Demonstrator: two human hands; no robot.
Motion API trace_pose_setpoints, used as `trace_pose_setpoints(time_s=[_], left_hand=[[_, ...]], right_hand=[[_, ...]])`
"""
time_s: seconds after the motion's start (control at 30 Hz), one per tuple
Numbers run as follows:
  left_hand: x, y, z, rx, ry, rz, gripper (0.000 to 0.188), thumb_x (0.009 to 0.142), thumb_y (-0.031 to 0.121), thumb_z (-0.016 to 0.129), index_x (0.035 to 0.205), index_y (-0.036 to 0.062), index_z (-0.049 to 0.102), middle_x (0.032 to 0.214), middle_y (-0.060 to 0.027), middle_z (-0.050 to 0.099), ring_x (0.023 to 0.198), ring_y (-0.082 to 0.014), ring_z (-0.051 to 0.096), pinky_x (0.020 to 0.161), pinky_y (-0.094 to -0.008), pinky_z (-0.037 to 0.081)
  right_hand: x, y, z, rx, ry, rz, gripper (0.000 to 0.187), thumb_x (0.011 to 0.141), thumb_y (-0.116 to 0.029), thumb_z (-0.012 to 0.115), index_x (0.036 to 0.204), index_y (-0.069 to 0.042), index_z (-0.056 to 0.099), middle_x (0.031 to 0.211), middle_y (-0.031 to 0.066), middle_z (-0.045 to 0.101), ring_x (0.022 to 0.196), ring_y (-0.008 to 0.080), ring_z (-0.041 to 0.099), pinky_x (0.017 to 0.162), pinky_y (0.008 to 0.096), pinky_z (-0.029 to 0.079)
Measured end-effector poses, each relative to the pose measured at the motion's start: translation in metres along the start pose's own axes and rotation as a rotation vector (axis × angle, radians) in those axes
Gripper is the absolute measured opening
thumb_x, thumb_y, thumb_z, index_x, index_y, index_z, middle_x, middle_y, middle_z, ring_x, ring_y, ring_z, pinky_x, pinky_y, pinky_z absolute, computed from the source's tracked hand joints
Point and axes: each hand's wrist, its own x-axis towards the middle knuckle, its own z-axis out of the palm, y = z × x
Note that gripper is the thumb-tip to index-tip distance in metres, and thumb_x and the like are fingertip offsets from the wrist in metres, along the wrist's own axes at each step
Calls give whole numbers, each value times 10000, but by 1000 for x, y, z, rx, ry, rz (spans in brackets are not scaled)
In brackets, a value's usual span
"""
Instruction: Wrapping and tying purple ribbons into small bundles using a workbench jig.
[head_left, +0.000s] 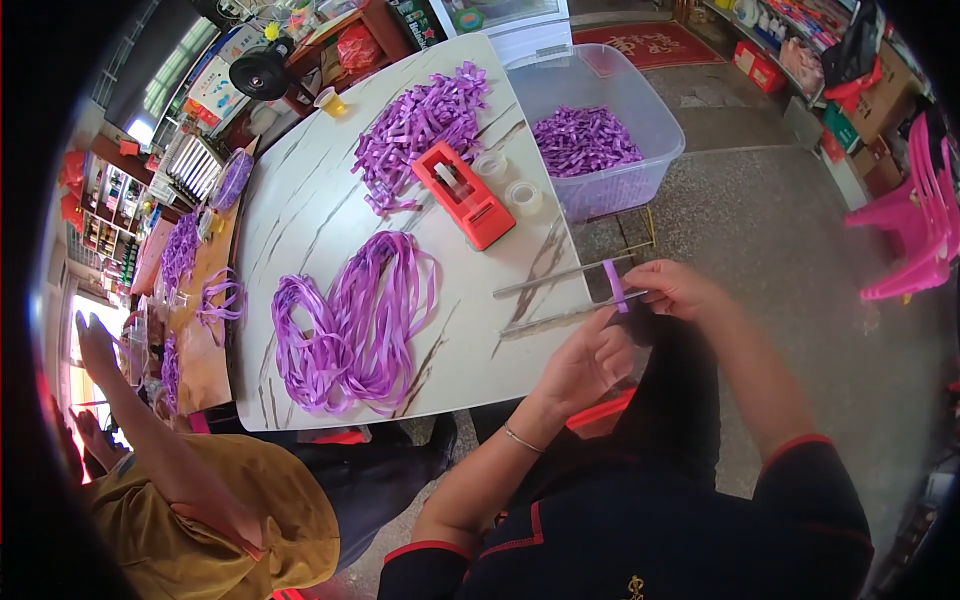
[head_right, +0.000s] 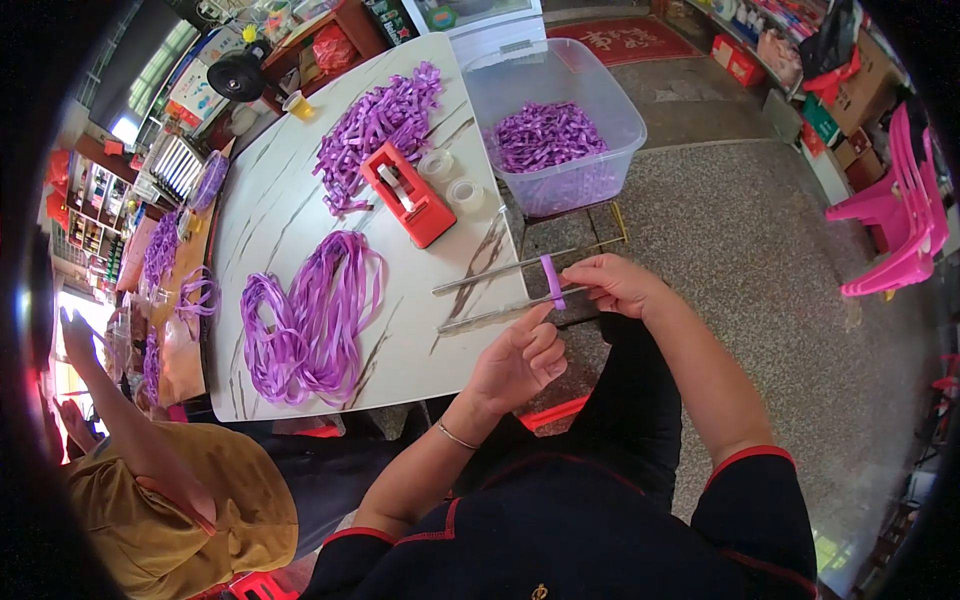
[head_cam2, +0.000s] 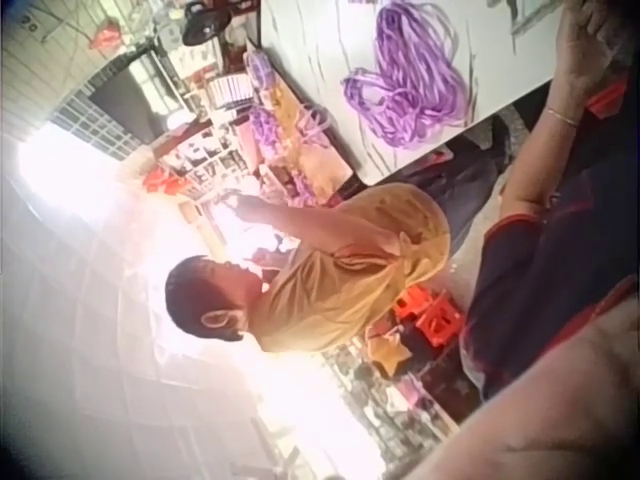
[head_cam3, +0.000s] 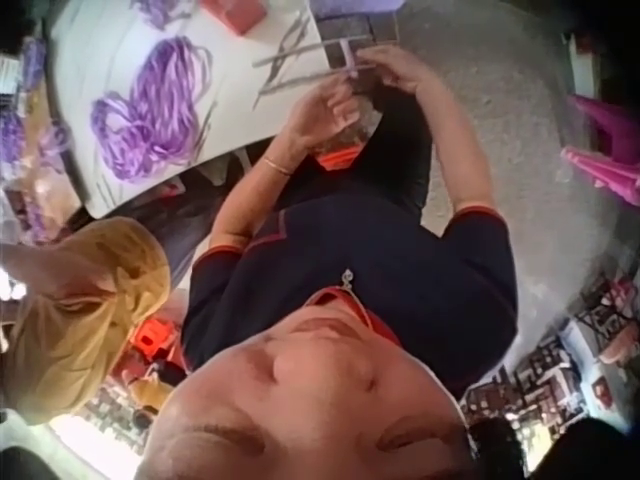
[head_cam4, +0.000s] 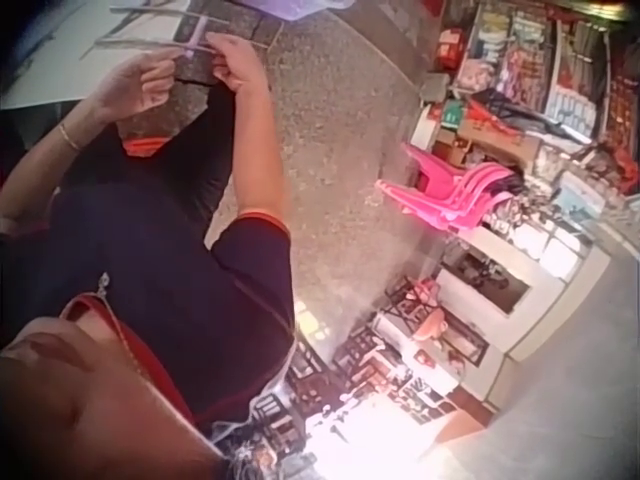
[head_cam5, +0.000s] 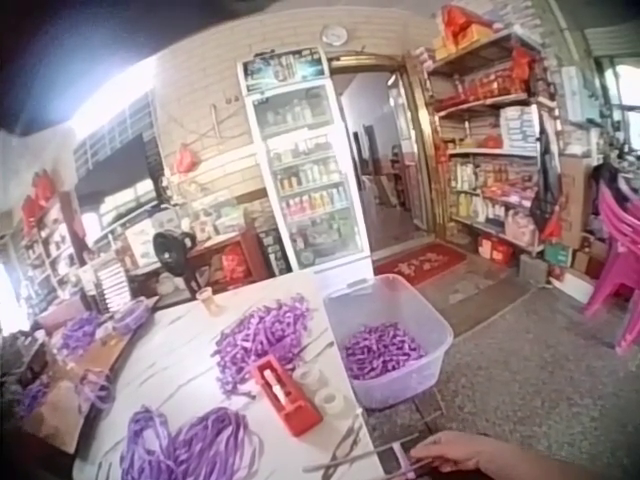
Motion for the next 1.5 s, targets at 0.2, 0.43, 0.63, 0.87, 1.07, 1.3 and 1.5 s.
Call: trace_pose_setpoints(time_s=[0.2,0.43,0.63,0.87,1.07,1.3,1.5], left_hand=[[0,-1,0,-1,14,19,378,854,101,443,1232,102,427,626,24,316,609,-95,351,641,-235,321],[0,0,-5,30,13,29,416,843,114,465,1253,82,398,623,28,320,601,-93,349,629,-234,318],[0,1,0,63,22,24,506,821,117,476,1304,46,343,613,32,308,595,-86,341,619,-230,313],[-1,0,0,41,42,34,430,826,100,464,1248,66,390,619,26,311,596,-91,338,615,-233,308],[0,-1,-5,7,24,32,348,835,92,453,1182,96,435,627,20,318,605,-101,342,620,-240,312],[-1,-1,-7,9,12,36,332,836,95,449,1168,101,451,630,15,322,605,-107,341,623,-247,317],[0,-1,-2,20,12,24,311,841,98,452,1151,109,473,629,15,321,604,-109,342,613,-247,308]], right_hand=[[20,24,-3,222,-162,-47,142,833,-218,602,923,-113,630,626,-116,474,480,-7,346,407,160,216],[51,59,20,572,-318,-113,149,842,-228,573,874,-83,573,684,-14,559,541,62,468,550,249,404],[70,74,22,663,-534,-190,200,866,-287,546,899,-90,544,700,6,573,608,104,551,563,239,437],[46,53,34,492,-217,-133,201,857,-291,564,889,-93,560,703,-32,548,581,82,523,510,203,396],[0,27,9,70,144,-187,274,874,-331,517,792,-83,602,694,-50,503,563,80,430,492,235,325],[-38,-12,78,-1043,803,-749,274,725,-322,683,681,-82,559,623,56,519,550,202,526,503,321,410],[-29,-10,69,-926,739,-532,240,730,-295,680,715,-73,589,606,46,548,541,168,541,502,301,412]])
